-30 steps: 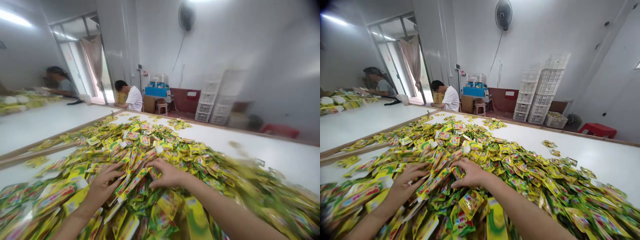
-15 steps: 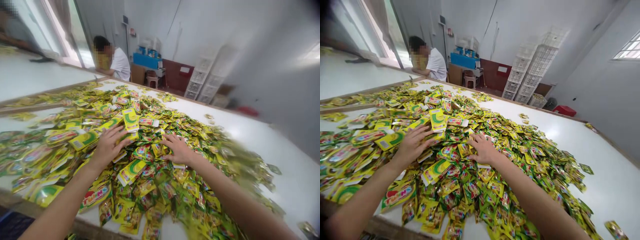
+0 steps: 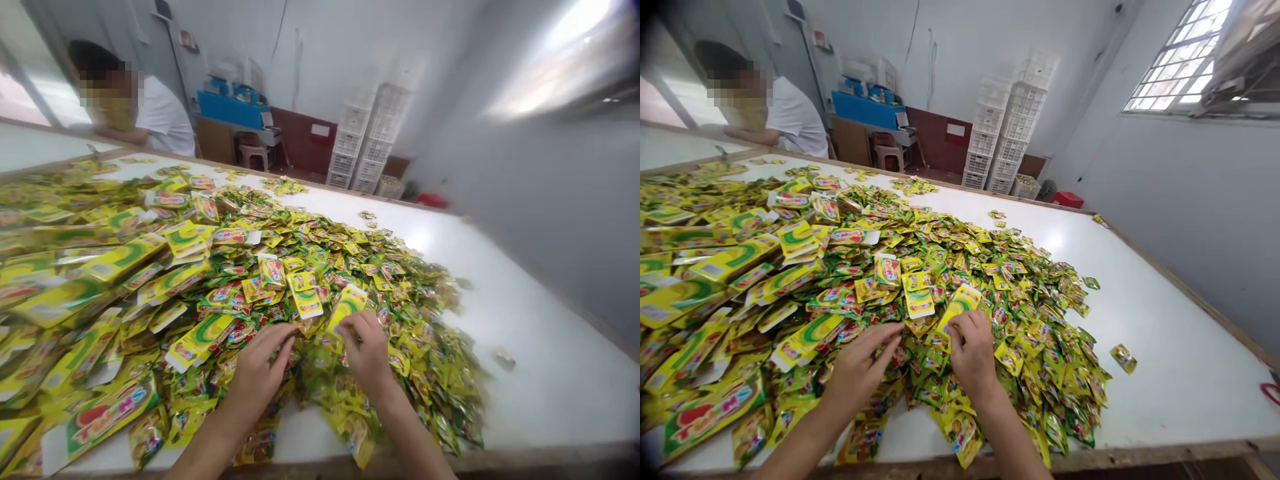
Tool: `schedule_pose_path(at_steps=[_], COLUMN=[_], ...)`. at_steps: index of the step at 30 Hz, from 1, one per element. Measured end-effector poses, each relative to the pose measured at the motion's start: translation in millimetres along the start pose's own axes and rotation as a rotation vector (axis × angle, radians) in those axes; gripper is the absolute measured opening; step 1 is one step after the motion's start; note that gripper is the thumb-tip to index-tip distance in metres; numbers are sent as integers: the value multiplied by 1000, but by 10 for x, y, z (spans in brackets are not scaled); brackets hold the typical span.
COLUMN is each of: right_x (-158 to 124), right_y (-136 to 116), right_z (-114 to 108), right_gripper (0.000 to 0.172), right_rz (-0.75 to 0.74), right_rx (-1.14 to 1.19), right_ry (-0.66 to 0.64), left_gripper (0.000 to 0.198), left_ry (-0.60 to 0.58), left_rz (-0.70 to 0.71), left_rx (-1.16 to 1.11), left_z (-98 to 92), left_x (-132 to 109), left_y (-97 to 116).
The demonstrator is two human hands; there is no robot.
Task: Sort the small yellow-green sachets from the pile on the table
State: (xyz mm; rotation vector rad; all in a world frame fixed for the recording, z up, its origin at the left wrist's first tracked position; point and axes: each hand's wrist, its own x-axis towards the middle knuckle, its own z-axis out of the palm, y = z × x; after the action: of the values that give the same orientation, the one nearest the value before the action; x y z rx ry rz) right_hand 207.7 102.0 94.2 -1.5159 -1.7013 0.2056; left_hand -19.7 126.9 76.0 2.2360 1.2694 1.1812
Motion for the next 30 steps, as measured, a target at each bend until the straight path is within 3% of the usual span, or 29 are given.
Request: schedule_pose_path(at_steps=[3, 7, 8, 9, 11, 13, 14, 18, 20, 22, 25, 28, 30], right_x=[-238, -334, -342, -351, -376, -402, -408, -377, -353, -347, -380, -437, -468], right_y=[37, 109, 122, 127, 120, 107, 110, 237, 335, 400, 407, 369, 359], right_z=[64, 90, 83, 77, 78, 112, 141, 258, 269, 239, 153, 73, 34], right_gripper=[16, 82, 90, 89, 67, 40, 35, 49, 34, 23, 20, 15, 20], right_rz=[18, 21, 42, 61, 56, -9, -33, 49, 92, 105, 153, 375, 548], right_rx=[-4, -156, -166, -155, -90, -28, -19, -14, 106, 214, 278, 431, 612], right_ry=[-85, -168, -153, -117, -43, -57, -87, -110, -76, -55, -27, 59, 75], left_gripper=[36, 73, 76, 75, 72, 70, 69, 63, 46, 30, 21, 25, 15], left_ry=[0, -121, -145, -166, -202, -237, -252, -204, -103, -39, -93, -130, -125], left_rz=[-22, -8, -8, -5, 8, 32, 49, 89, 63, -8, -215, -381, -413], left_rx=[43, 96, 111, 124, 148, 202, 234, 264, 203, 111, -27, -83, -126], left_z=[245, 421, 427, 419, 363, 275, 227, 83, 90, 179, 433, 680, 762], left_x=[363, 536, 499, 434, 245, 27, -77, -386, -472, -508, -456, -317, -235], left_y=[-12, -110, -135, -157, -192, -215, -222, -173, -75, 66, 272, 360, 356])
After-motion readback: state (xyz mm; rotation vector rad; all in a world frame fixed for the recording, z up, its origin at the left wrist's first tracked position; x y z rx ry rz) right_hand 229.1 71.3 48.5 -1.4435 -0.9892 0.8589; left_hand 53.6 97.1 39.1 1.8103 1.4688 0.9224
